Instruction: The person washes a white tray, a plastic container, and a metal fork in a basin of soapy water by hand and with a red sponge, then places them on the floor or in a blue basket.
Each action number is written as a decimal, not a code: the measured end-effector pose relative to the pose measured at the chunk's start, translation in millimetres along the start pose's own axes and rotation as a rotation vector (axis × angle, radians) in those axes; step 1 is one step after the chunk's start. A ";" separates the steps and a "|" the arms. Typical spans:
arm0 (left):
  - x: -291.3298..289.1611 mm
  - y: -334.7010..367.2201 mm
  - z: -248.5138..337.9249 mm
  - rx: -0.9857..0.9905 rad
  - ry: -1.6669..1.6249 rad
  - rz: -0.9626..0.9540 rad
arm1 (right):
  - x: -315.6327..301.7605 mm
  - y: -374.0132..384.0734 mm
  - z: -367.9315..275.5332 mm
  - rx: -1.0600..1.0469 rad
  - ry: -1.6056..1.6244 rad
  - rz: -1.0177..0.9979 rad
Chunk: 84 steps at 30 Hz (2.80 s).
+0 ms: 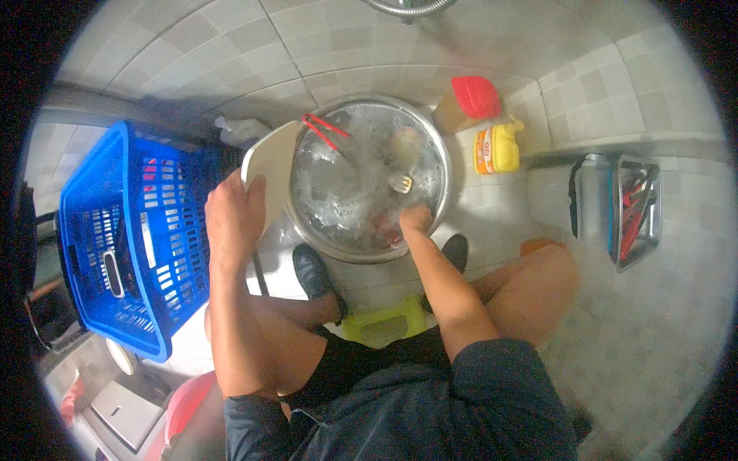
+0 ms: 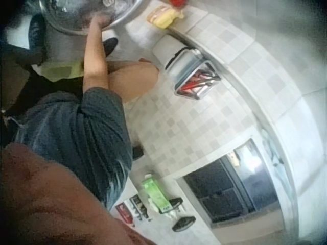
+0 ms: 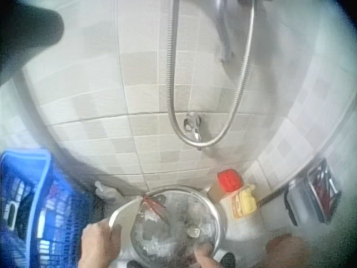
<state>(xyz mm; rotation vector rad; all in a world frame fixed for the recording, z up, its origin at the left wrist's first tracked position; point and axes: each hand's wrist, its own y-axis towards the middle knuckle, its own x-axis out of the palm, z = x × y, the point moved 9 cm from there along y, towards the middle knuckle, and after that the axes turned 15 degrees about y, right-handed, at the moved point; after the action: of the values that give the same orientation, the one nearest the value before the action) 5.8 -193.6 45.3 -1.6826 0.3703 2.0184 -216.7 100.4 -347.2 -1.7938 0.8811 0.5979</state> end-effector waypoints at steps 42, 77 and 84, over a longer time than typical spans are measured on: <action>11.4 -5.0 8.7 0.119 -0.157 -0.084 | 128.0 14.3 -108.7 -0.980 0.012 -0.398; 7.1 -21.9 54.3 0.257 -0.511 0.044 | 90.4 -8.6 -122.1 -0.428 -0.691 -0.351; 7.7 -26.6 55.9 0.282 -0.447 0.016 | 86.2 -12.6 -120.1 -0.410 -0.719 -0.326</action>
<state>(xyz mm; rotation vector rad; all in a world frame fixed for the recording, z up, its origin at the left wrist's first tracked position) -28.3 -141.8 51.9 -1.0294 0.4813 2.1606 -154.0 -33.5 -359.1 -1.8156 -0.0286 1.1619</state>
